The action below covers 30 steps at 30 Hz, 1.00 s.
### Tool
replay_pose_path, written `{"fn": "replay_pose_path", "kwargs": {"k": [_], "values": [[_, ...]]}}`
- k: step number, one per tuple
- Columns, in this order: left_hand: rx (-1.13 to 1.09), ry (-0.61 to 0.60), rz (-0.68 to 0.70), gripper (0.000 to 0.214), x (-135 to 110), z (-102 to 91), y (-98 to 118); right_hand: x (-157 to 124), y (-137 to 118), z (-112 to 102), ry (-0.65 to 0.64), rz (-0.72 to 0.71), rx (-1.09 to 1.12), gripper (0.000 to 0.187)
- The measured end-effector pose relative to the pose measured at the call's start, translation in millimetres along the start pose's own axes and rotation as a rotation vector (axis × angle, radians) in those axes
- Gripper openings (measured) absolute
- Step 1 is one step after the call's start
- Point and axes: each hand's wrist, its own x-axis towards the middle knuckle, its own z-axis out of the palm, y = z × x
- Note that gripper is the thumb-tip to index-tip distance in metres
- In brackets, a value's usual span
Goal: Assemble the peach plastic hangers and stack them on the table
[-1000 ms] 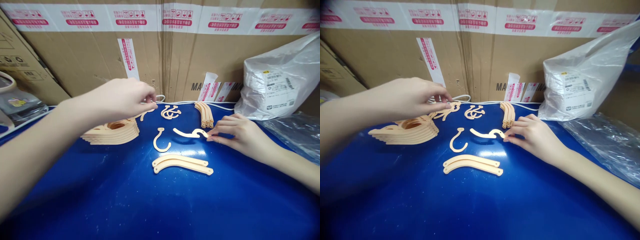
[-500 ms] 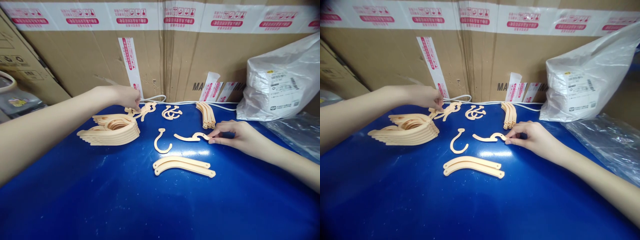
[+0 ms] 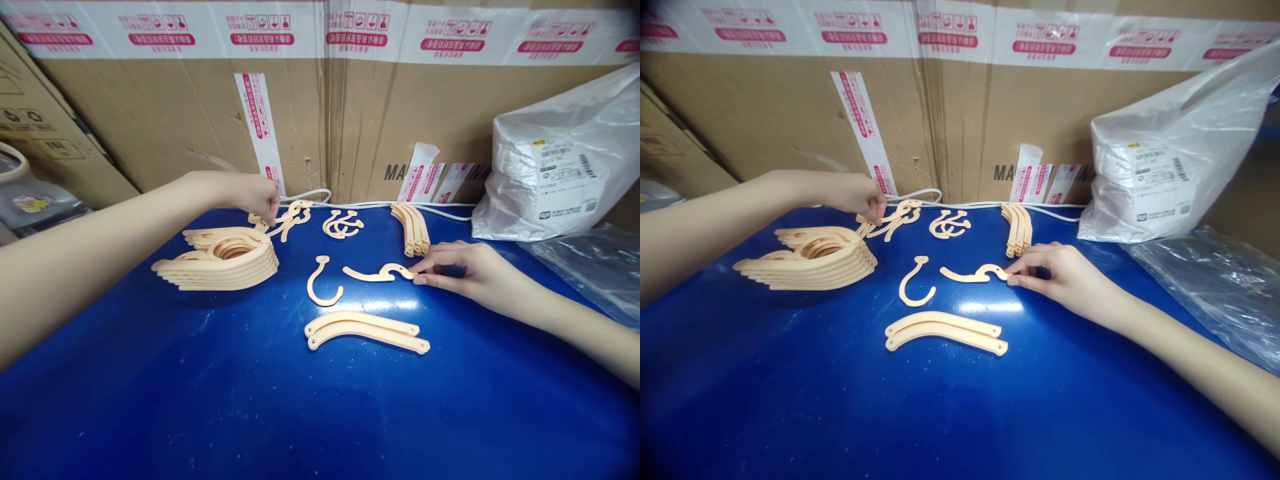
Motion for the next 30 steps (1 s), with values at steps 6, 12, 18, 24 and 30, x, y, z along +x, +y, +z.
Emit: {"fn": "replay_pose_path", "kwargs": {"k": [6,12,18,24,30], "values": [[-0.039,0.017,0.017,0.023,-8,-0.2,0,-1,1,0,-0.009,-0.008,-0.024,0.028],[-0.031,0.131,-0.02,0.025,-36,-10.6,14,-1,1,0,0.004,-0.032,-0.064,0.025],[-0.127,0.395,-0.027,0.03,-86,-21.8,69,-2,-3,-2,0.019,-0.061,-0.157,0.025],[-0.634,0.437,0.124,0.024,-125,9.2,132,-5,-15,-9,0.051,-0.105,-0.242,0.025],[-0.965,0.283,0.149,0.018,-117,48.1,151,-10,-34,-10,0.196,-0.16,-0.301,0.028]]}}
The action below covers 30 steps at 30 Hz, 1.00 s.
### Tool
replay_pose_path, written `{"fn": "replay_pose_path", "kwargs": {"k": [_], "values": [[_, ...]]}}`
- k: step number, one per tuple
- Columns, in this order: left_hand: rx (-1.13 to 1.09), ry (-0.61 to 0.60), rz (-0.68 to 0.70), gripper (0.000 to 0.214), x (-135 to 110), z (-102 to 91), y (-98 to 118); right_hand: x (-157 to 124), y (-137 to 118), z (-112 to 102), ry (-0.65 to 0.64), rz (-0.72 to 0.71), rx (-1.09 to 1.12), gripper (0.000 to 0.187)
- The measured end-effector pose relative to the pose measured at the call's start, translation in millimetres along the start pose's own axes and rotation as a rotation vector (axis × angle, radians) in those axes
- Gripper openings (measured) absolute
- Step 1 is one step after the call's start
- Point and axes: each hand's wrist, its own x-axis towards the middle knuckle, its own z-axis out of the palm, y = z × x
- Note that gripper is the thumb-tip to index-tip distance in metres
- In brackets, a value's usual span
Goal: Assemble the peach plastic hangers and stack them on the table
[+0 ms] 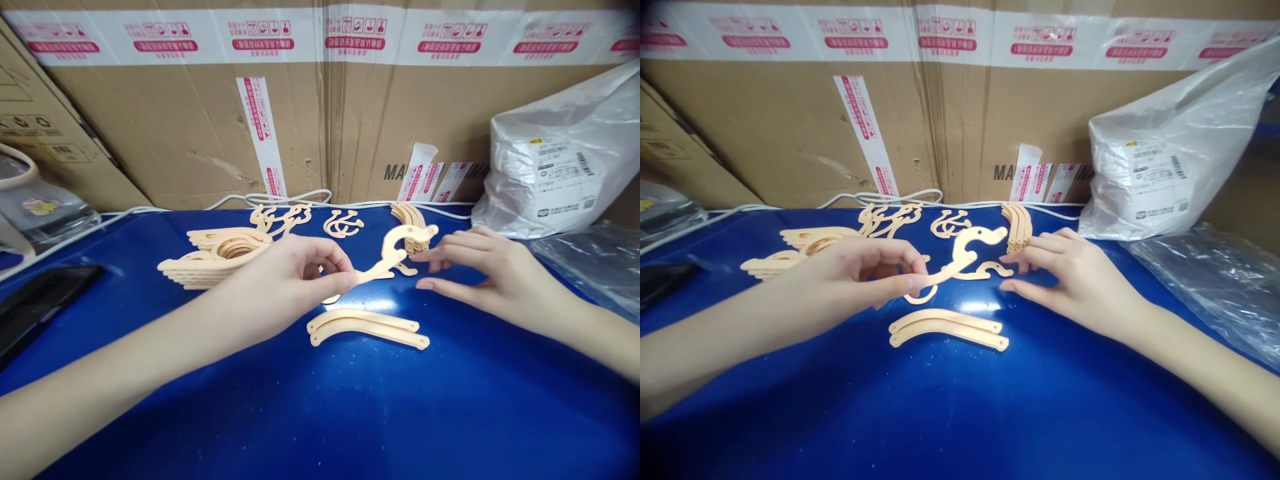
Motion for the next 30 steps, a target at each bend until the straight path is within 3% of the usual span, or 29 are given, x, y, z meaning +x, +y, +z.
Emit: {"fn": "replay_pose_path", "kwargs": {"k": [5,10,23,30], "values": [[-0.117,-0.084,-0.068,0.02,9,9.3,-8,-3,-9,0,0.104,-0.079,-0.049,0.018],[-0.088,-0.078,-0.062,0.02,13,12.6,-11,-7,-12,-2,0.156,-0.108,-0.059,0.01],[-0.041,-0.023,-0.006,0.02,18,13.1,-25,-8,-14,-3,0.128,-0.166,-0.099,0.007],[0.27,0.128,0.1,0.022,12,4.8,-27,-7,1,-2,0.098,-0.117,0.05,0.01]]}}
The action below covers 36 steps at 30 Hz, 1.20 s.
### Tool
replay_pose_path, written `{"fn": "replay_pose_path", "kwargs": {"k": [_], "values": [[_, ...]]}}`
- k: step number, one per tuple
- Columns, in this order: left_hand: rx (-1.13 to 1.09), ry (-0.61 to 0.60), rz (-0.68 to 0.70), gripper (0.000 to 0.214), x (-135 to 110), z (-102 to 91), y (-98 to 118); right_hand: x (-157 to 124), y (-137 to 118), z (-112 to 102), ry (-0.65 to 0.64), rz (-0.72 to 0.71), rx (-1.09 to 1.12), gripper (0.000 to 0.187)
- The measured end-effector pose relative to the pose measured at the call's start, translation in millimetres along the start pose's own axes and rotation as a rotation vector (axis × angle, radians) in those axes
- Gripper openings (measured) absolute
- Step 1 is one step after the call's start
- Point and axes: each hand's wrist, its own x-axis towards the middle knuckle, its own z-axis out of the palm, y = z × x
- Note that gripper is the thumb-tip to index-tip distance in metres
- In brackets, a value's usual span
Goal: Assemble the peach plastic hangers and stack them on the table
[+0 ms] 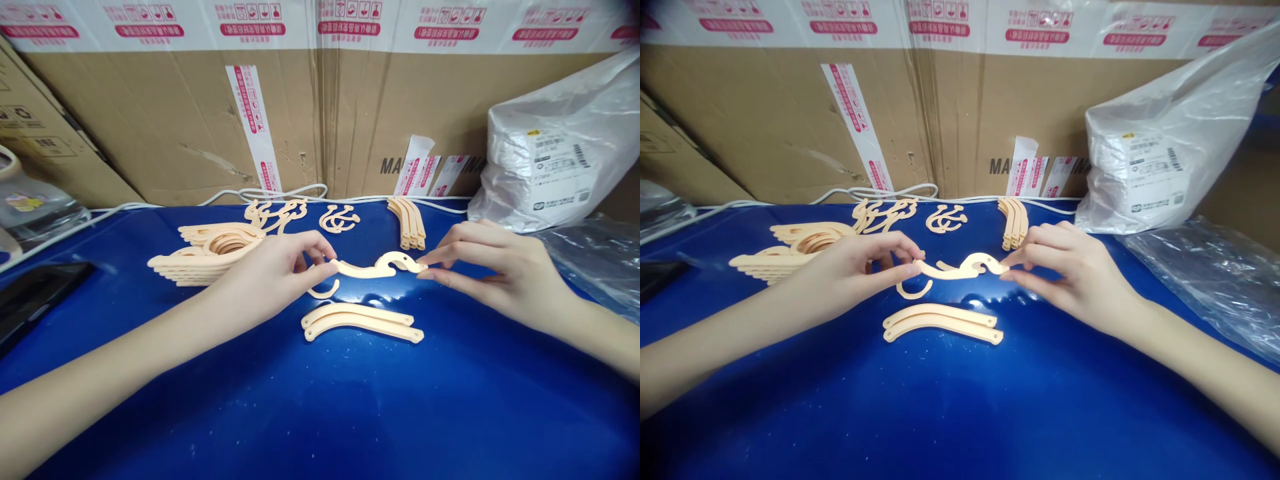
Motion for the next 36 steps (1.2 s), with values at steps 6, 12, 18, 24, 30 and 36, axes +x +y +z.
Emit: {"fn": "replay_pose_path", "kwargs": {"k": [6,12,18,24,30,36], "values": [[0.133,0.091,0.082,0.018,-13,-9.2,-1,1,21,4,-0.037,0.136,0.145,0.016],[0.364,0.064,0.152,0.021,-30,-7.4,-23,0,26,10,-0.103,0.151,0.164,0.017],[0.471,0.104,0.277,0.024,-31,-0.3,-35,-3,25,16,-0.158,0.168,0.157,0.019],[0.535,0.1,0.441,0.023,-37,11.3,-29,-4,20,18,-0.166,0.193,0.088,0.021],[0.627,0.134,0.607,0.023,-44,9.1,-24,-3,18,21,-0.194,0.157,0.009,0.018],[0.67,0.174,0.392,0.051,-38,-37.8,-25,-2,18,22,-0.188,0.117,-0.018,0.016]]}}
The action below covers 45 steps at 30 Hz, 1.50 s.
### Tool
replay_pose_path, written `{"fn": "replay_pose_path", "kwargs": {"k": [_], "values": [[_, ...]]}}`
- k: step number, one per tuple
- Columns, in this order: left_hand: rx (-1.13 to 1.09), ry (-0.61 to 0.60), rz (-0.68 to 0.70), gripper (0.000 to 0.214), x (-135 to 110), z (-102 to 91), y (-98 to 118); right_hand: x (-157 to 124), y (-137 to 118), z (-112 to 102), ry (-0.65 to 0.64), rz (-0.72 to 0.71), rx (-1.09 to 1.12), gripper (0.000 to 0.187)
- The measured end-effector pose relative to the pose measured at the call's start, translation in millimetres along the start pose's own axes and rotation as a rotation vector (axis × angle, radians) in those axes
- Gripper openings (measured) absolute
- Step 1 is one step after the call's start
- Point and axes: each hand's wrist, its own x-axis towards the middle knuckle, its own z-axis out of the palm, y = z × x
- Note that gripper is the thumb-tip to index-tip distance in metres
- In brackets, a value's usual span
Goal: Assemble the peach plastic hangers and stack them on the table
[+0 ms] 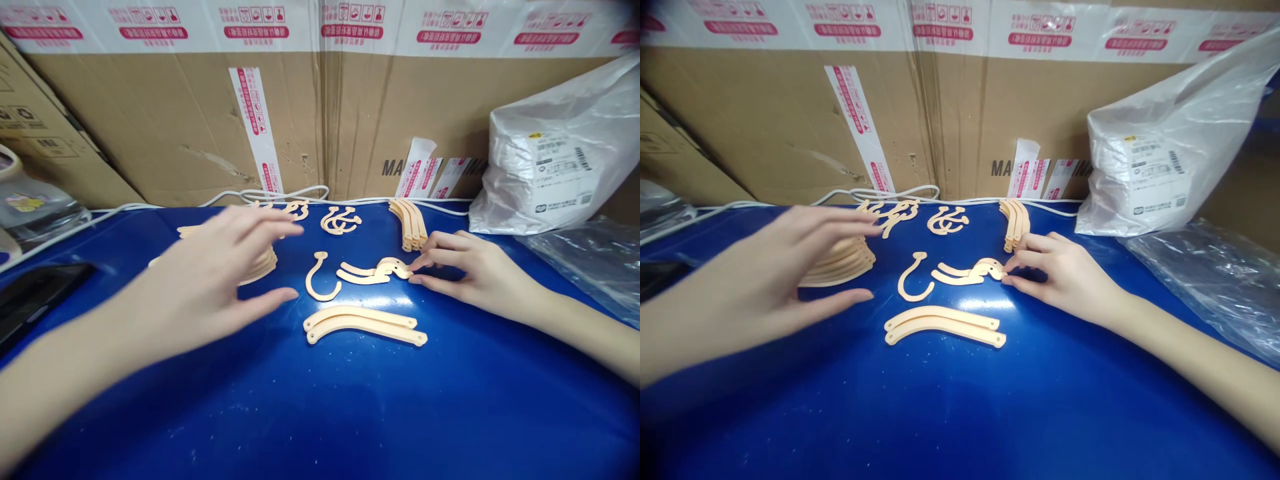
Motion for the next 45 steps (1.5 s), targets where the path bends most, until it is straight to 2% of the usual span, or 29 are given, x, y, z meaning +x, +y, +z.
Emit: {"fn": "replay_pose_path", "kwargs": {"k": [2,5,9,12,18,33,39,45], "values": [[-0.006,-0.097,-0.091,0.073,-1,-5.4,-22,-1,0,-1,0.009,-0.012,-0.016,0.015],[-0.003,-0.209,-0.211,0.095,-4,-2.3,-55,-3,-1,-2,0.019,-0.027,-0.036,0.014],[-0.14,-0.347,-0.389,0.1,-6,6.6,-78,-4,0,-2,0.025,-0.04,-0.075,0.014],[-0.2,-0.372,-0.471,0.102,-5,8.1,-80,-3,1,-1,0.034,-0.055,-0.084,0.014],[-0.265,-0.369,-0.526,0.101,-2,8.6,-79,-4,2,-1,0.027,-0.046,-0.091,0.013],[-0.283,-0.325,-0.571,0.103,0,11.1,-78,-4,2,-1,0.017,-0.038,-0.106,0.015],[-0.311,-0.304,-0.547,0.105,-3,10.6,-79,-4,2,0,0.01,-0.036,-0.096,0.017],[-0.307,-0.324,-0.528,0.095,-4,7.4,-76,-4,1,1,-0.012,-0.032,-0.094,0.019]]}}
